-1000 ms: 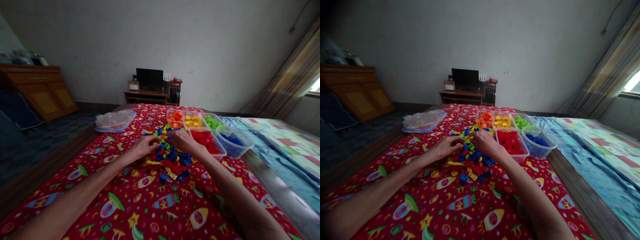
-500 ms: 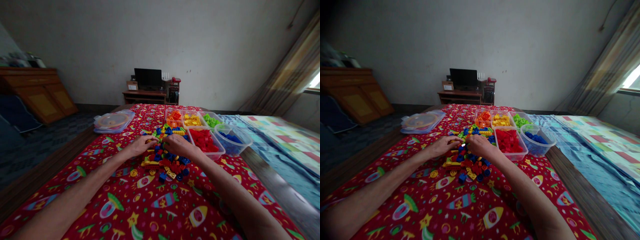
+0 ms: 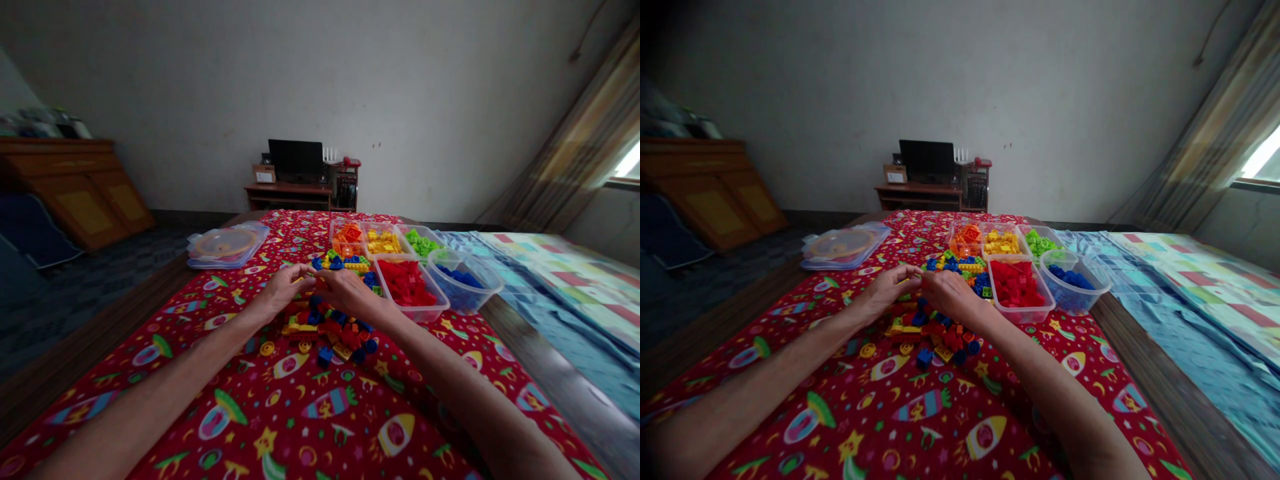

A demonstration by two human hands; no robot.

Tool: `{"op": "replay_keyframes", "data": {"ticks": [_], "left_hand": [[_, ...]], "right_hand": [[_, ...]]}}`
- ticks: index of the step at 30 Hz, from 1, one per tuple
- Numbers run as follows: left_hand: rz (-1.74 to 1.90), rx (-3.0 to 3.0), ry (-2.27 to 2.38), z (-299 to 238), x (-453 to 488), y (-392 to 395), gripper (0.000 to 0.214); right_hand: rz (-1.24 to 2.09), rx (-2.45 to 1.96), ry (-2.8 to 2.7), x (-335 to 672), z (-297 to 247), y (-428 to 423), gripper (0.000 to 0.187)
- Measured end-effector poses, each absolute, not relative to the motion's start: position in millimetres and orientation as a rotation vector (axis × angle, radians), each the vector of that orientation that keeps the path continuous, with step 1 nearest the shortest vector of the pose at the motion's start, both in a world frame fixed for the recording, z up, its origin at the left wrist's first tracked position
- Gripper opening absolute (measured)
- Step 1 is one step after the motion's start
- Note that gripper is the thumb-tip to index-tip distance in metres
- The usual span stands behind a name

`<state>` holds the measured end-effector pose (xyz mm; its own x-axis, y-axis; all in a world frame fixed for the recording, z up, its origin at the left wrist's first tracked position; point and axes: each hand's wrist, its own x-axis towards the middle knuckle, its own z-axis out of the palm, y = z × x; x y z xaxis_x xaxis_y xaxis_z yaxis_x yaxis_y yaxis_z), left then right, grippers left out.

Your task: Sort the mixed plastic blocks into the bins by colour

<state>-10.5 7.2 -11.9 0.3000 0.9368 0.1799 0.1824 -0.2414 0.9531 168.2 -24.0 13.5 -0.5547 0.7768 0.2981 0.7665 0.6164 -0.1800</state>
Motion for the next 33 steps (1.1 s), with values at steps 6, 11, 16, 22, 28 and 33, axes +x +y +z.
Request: {"op": "replay_keyframes", "data": {"ticks": [6, 11, 16, 22, 28, 33], "left_hand": [[1.098, 1.331, 1.012, -8, -6, 3, 0.034], [1.104, 1.002, 0.874, 2, -7, -1, 0.025], [1.14, 0.861, 0.788, 7, -7, 0, 0.033], [1.136, 0.726, 0.718, 9, 1, -5, 0.013], [1.128, 0.827, 0.764, 6, 5, -9, 0.022], [1.249, 1.409, 1.09, 4, -9, 4, 0.018]], "right_hand": [[-0.077, -1.379, -2.395, 190, 33, 14, 0.02], [-0.068, -1.561, -2.11, 208, 70, 66, 0.026], [0.183, -1.365, -2.126, 199, 63, 46, 0.028], [0.257, -0.993, -2.445, 155, 29, -13, 0.017], [0.239, -1.034, -2.51, 145, 14, -17, 0.011], [0.1, -1.242, -2.582, 160, 19, -17, 0.018]]}}
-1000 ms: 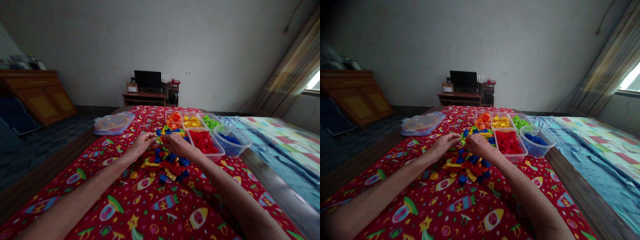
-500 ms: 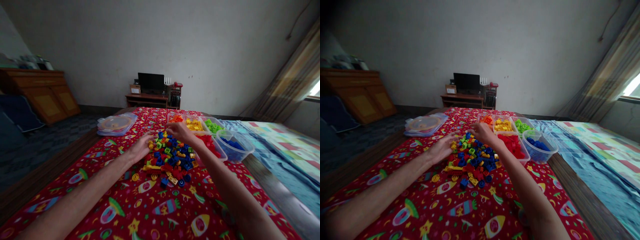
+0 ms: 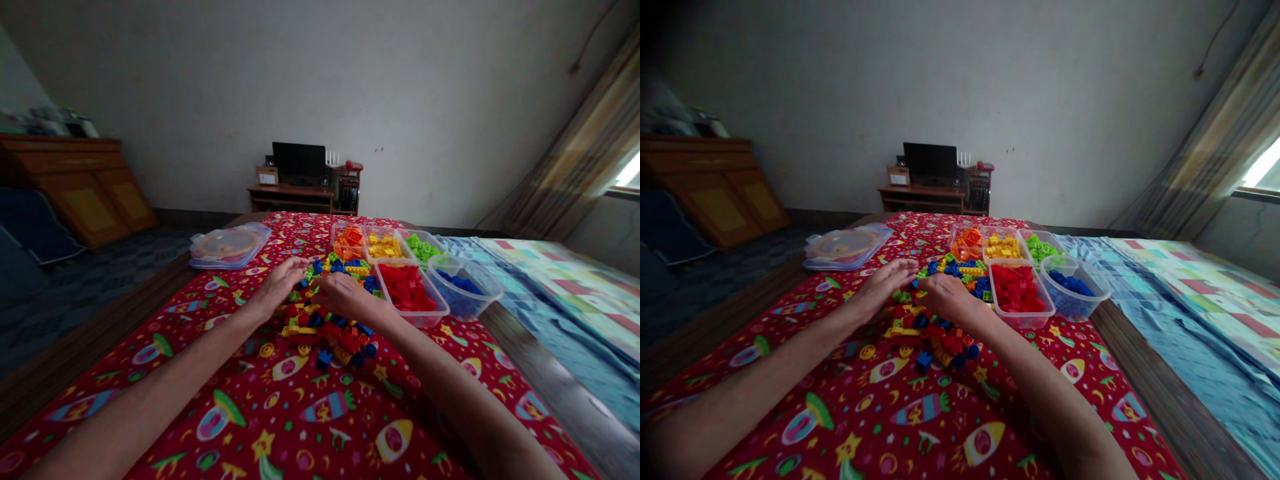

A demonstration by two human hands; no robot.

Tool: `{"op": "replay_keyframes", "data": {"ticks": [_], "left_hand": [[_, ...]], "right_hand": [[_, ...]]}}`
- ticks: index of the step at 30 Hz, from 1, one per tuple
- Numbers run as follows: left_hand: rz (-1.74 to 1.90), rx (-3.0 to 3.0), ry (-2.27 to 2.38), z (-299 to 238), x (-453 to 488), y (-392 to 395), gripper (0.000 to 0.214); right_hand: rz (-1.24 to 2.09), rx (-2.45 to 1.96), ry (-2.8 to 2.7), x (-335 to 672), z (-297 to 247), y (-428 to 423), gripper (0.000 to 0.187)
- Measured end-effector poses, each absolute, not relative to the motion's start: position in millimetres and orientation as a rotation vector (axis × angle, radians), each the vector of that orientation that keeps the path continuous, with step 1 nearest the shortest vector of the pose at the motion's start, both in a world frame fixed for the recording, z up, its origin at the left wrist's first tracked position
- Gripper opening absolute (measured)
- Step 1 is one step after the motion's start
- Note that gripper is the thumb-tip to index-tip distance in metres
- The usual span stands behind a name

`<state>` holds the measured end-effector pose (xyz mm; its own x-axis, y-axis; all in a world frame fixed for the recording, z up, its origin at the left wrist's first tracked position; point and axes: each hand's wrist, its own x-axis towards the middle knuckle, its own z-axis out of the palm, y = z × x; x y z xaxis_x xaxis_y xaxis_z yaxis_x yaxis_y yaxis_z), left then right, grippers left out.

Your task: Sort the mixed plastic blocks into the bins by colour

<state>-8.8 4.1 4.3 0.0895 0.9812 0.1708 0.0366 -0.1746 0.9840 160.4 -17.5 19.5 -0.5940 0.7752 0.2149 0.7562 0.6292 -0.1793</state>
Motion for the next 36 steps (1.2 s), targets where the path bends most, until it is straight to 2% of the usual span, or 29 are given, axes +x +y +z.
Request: {"op": "replay_keyframes", "data": {"ticks": [5, 12, 18, 21, 25, 30, 33, 36], "left_hand": [[1.018, 1.945, 1.32, 7, -43, 26, 0.021], [1.012, 2.08, 1.334, -15, -65, 48, 0.016], [1.096, 2.059, 1.417, -48, -59, 50, 0.046], [1.056, 2.038, 1.296, -57, -55, 45, 0.053], [1.008, 2.018, 1.158, -55, -51, 39, 0.056], [1.046, 1.97, 1.126, -50, -50, 38, 0.052], [1.053, 1.97, 1.12, -52, -51, 39, 0.049], [1.068, 1.949, 1.122, -54, -52, 40, 0.049]], "right_hand": [[0.167, -1.197, -2.742, 159, 25, -29, 0.027], [-0.01, -1.185, -2.721, 152, 14, -28, 0.019], [0.073, -1.231, -2.469, 182, 34, -15, 0.017], [0.03, -1.294, -2.316, 208, 47, -3, 0.025], [-0.165, -1.542, -2.136, 248, 60, 33, 0.025], [-0.257, -1.799, -1.972, 281, 64, 69, 0.03], [-0.267, -1.769, -1.958, 276, 60, 64, 0.031], [-0.102, -1.635, -2.099, 256, 52, 41, 0.027]]}}
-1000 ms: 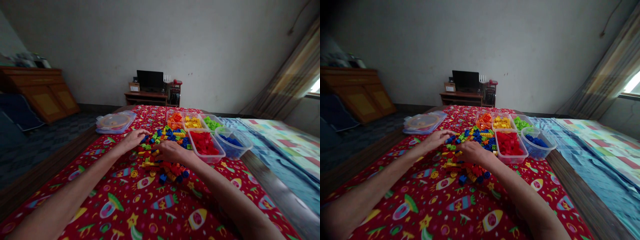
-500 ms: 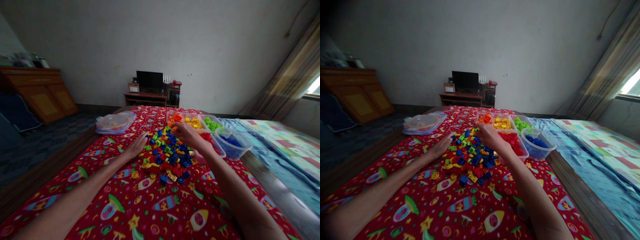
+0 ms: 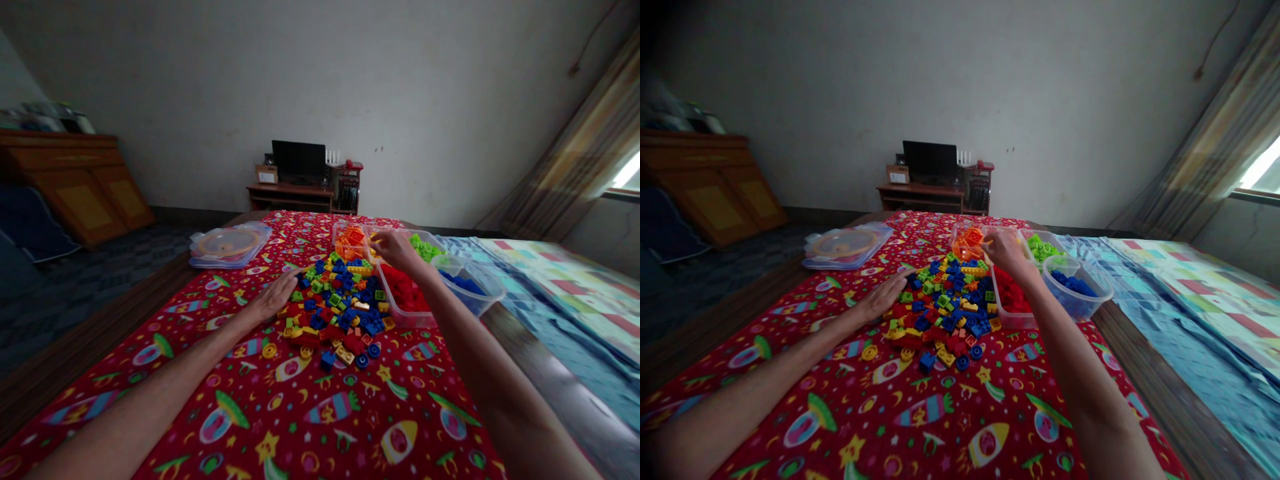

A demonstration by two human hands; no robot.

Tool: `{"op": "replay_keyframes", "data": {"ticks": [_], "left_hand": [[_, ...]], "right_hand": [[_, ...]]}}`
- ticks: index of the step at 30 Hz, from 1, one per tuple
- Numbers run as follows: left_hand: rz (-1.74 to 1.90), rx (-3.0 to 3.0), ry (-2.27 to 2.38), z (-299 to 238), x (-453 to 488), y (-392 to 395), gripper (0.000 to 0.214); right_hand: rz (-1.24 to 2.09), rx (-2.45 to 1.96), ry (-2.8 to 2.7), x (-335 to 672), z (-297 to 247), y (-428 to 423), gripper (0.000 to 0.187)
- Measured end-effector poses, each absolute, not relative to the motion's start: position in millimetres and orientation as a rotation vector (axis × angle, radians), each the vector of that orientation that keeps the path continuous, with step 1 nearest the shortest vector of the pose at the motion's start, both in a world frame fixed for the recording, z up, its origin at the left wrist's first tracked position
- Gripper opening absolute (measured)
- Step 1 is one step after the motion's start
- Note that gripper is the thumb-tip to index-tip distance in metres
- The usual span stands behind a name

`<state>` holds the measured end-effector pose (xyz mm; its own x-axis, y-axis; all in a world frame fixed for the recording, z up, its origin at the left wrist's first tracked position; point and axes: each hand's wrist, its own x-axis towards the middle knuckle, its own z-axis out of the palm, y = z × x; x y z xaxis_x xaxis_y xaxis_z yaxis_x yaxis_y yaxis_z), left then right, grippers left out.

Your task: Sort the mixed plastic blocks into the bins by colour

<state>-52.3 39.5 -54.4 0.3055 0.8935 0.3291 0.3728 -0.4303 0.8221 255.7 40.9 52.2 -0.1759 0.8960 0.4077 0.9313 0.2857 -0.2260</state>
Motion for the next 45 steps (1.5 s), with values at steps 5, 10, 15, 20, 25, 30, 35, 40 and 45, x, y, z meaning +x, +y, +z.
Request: {"op": "replay_keyframes", "data": {"ticks": [5, 10, 15, 20, 25, 30, 35, 40, 45], "left_hand": [[1.055, 2.032, 1.12, -55, -52, 41, 0.053], [1.077, 2.041, 1.147, -54, -50, 40, 0.057], [1.073, 1.963, 1.152, -51, -48, 37, 0.05], [1.105, 1.903, 1.122, -49, -47, 36, 0.036], [1.095, 1.98, 1.133, -55, -49, 41, 0.037], [1.094, 2.039, 1.118, -61, -52, 44, 0.044], [1.07, 2.069, 1.14, -58, -51, 43, 0.049], [1.013, 2.186, 1.176, -61, -52, 46, 0.058], [0.887, 2.379, 1.229, -67, -55, 51, 0.074]], "right_hand": [[-0.011, -1.529, -2.433, 216, 30, 6, 0.024], [-0.163, -1.58, -2.625, 205, 13, 1, 0.027], [-0.151, -1.461, -2.5, 222, 25, -2, 0.031], [-0.155, -1.617, -2.545, 234, 40, -12, 0.019], [-0.188, -1.705, -2.699, 220, 29, -27, 0.027], [-0.185, -1.74, -2.685, 214, 31, -32, 0.031], [-0.173, -1.765, -2.683, 218, 34, -31, 0.033], [-0.182, -1.763, -2.729, 213, 29, -32, 0.031], [-0.225, -1.713, -2.579, 232, 52, -29, 0.025]]}}
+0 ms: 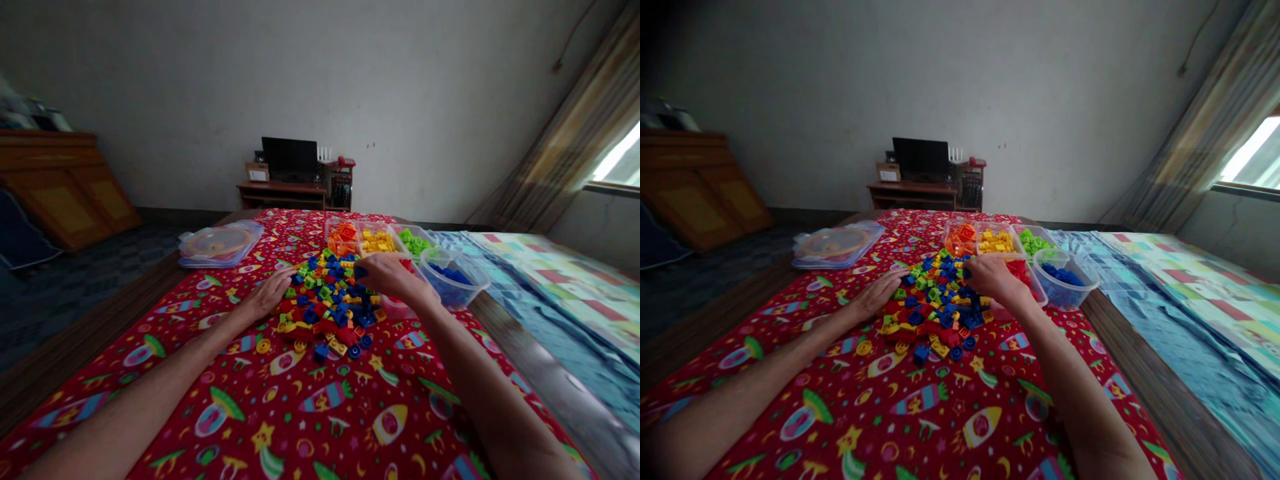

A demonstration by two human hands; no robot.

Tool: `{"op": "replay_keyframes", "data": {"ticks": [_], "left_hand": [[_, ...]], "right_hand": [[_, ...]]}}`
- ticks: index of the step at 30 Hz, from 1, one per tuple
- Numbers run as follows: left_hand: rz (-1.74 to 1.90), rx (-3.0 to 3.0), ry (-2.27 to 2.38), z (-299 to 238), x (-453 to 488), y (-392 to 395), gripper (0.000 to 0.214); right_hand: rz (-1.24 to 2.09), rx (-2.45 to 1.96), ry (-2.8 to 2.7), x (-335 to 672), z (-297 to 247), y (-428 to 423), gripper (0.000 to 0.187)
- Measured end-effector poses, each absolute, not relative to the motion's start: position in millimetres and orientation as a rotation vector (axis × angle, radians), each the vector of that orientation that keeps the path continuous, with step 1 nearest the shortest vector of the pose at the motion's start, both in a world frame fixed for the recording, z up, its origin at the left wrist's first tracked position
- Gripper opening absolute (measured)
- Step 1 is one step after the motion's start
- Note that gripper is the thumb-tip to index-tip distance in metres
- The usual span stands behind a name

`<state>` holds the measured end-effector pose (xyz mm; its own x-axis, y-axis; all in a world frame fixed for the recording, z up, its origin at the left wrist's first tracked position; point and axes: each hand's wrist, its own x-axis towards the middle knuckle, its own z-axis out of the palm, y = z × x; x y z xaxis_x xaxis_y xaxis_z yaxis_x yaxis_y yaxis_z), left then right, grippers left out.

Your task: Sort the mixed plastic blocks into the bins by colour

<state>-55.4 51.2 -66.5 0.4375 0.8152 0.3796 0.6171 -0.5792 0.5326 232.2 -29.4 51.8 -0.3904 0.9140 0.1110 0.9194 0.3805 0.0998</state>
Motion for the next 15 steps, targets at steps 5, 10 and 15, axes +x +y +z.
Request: {"op": "replay_keyframes", "data": {"ticks": [5, 10, 15], "left_hand": [[0.909, 2.456, 1.249, -69, -57, 52, 0.07], [0.881, 2.476, 1.272, -66, -56, 49, 0.07], [0.873, 2.47, 1.287, -66, -56, 49, 0.073]], "right_hand": [[-0.404, -1.91, -2.151, 294, 76, -22, 0.024], [-0.51, -2.148, -1.823, 369, 68, -21, 0.027], [-0.491, -2.008, -1.707, 389, 68, -25, 0.04]]}}
